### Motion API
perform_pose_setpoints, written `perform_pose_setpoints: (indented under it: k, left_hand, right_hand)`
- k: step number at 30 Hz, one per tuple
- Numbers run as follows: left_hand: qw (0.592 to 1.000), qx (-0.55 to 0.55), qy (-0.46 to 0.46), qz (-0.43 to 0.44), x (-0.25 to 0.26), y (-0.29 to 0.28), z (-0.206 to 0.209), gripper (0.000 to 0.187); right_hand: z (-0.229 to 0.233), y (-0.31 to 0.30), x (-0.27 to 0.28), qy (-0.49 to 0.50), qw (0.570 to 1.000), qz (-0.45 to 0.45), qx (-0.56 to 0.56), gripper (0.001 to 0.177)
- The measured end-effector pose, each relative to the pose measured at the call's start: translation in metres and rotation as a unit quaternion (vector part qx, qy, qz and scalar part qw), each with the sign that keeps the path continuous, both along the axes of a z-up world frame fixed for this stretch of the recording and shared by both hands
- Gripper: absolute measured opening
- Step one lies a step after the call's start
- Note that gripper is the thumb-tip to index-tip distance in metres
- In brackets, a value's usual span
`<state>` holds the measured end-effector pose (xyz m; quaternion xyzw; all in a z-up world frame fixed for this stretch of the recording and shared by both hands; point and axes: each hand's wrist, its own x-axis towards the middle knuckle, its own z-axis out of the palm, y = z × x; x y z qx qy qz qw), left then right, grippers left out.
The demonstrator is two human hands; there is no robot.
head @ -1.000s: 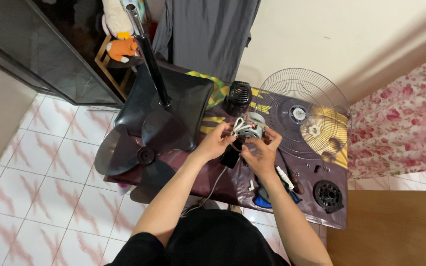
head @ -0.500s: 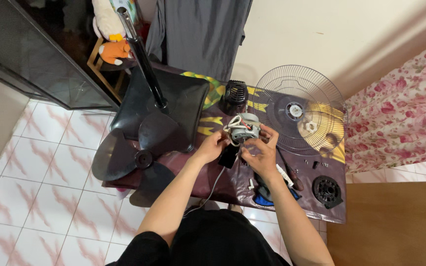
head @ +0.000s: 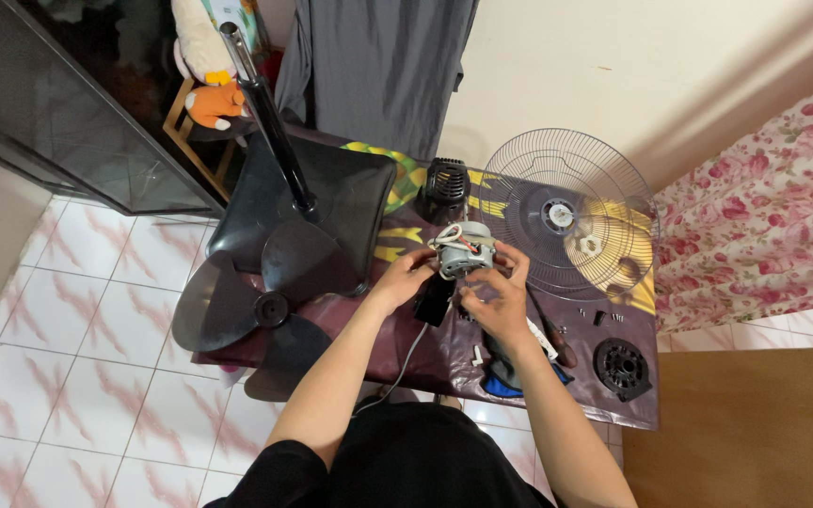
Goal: The person works on a disassembled electric fan motor on a table. They use a screwdriver to adjust internal components and wires, then handle a small white plastic part. The fan blades and cage remain disassembled on the table throughout.
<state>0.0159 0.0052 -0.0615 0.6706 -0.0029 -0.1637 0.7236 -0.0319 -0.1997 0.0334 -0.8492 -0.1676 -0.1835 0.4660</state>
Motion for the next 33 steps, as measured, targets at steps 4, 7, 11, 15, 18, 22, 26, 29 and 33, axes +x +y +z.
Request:
perform_pose_setpoints:
  k: [4, 7, 11, 15, 18, 22, 26, 29, 33]
  left_hand:
    - [1.000, -0.018, 0.017, 0.007, 0.001, -0.003, -0.004, 0.040]
    - [0.999, -0.032, 0.026, 0.020, 0.003, -0.005, -0.009, 0.038]
    - [0.999, -0.030, 0.022, 0.034, 0.002, -0.009, -0.010, 0.038]
    - [0.994, 0.036, -0.084, 0.066, -0.005, -0.010, 0.007, 0.044]
    - [0.979, 0.065, -0.170, 0.093, -0.024, -0.003, 0.028, 0.071]
    - [0.988, -0.077, -0.135, -0.021, -0.028, -0.001, 0.050, 0.091]
    - [0.996, -0.019, -0.055, -0.068, -0.024, -0.005, 0.057, 0.097]
    - [0.989, 0.120, -0.045, -0.070, -0.023, -0.006, 0.057, 0.095]
    - [0.984, 0.145, -0.092, -0.053, -0.028, -0.010, 0.057, 0.100]
  right_hand:
    - [-0.001, -0.004, 0.000, 0.003, 1.000, 0.008, -0.008, 0.024]
    - [-0.001, -0.003, 0.002, -0.002, 1.000, 0.020, 0.005, 0.024]
    - [-0.001, -0.002, 0.000, 0.001, 1.000, 0.022, 0.013, 0.023]
    - [-0.001, -0.003, 0.000, -0.009, 1.000, 0.013, 0.004, 0.025]
    - [-0.002, -0.002, -0.001, -0.014, 1.000, 0.020, 0.011, 0.025]
    - [-0.004, 0.002, -0.002, 0.002, 0.999, 0.022, 0.036, 0.024]
    - [-0.004, 0.007, -0.008, -0.006, 1.000, 0.008, 0.015, 0.026]
    - [-0.006, 0.013, -0.014, -0.060, 0.998, -0.017, -0.026, 0.028]
    - [-0.006, 0.020, -0.017, -0.099, 0.993, -0.037, -0.043, 0.031]
